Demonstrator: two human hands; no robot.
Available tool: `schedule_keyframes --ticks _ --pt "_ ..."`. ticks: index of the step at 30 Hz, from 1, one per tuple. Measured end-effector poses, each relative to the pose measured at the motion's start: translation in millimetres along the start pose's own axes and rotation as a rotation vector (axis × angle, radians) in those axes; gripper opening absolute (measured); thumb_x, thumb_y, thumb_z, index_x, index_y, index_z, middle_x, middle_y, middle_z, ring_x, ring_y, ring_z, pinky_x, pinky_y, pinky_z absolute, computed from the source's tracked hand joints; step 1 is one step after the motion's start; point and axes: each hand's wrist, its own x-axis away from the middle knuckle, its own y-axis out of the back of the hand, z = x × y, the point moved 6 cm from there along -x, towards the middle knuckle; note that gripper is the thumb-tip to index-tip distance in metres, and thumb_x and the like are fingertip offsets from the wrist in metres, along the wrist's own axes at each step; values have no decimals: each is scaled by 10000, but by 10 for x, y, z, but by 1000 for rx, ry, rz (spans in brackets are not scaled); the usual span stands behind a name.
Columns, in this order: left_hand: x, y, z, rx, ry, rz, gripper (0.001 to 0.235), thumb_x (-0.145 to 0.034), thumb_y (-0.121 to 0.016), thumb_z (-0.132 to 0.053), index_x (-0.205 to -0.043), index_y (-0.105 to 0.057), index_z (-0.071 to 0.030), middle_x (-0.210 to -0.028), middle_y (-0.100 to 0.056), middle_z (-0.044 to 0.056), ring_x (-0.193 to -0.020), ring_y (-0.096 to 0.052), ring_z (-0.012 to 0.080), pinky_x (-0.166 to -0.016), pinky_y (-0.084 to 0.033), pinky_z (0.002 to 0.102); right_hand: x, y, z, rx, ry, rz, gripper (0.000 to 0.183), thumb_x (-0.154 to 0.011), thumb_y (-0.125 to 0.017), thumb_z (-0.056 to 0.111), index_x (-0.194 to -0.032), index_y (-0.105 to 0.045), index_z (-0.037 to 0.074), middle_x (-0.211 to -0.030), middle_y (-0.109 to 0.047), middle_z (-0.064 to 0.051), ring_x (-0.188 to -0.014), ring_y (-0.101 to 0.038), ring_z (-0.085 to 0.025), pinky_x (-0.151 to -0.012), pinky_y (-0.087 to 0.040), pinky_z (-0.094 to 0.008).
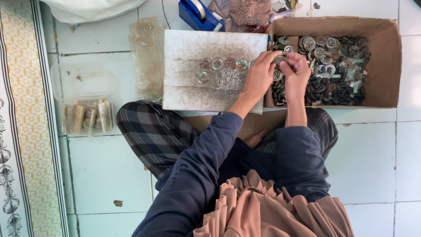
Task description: Sorting small metal components from a box onto a foam pad and then placing them into a small plastic bag.
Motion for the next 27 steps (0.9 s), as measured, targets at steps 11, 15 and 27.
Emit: schedule_keyframes --ticks 11,15,27 --pt "125 -86 8 195 206 24 419 -880 -733 -117 -1176 -708 -412 -857 -646 -66 -805 -736 215 -730 -626 392 185 319 83 226 58 -22 244 -947 -784 -13 -1173 -787 78 -968 -644 -66 -818 -666 -123 -684 -552 -247" --pt "198 266 -135 386 289 53 384 -879 -721 -114 -1167 -734 -367 -833 -672 -48 -757 -701 154 -711 -612 347 257 75 251 89 -11 19 257 -1008 -746 46 -1263 -715 61 -984 -698 -67 -858 -635 -89 -750 -553 -256" --pt "921 2234 223 -453 187 -245 303 -962 -648 -30 -1211 -674 -200 -1181 -538 13 -1062 -601 280 -867 -517 461 701 -1717 -3 318 -177 333 173 -881 -799 199 -1043 -771 251 -821 -756 25 -809 -719 -179 -755 -552 -342"
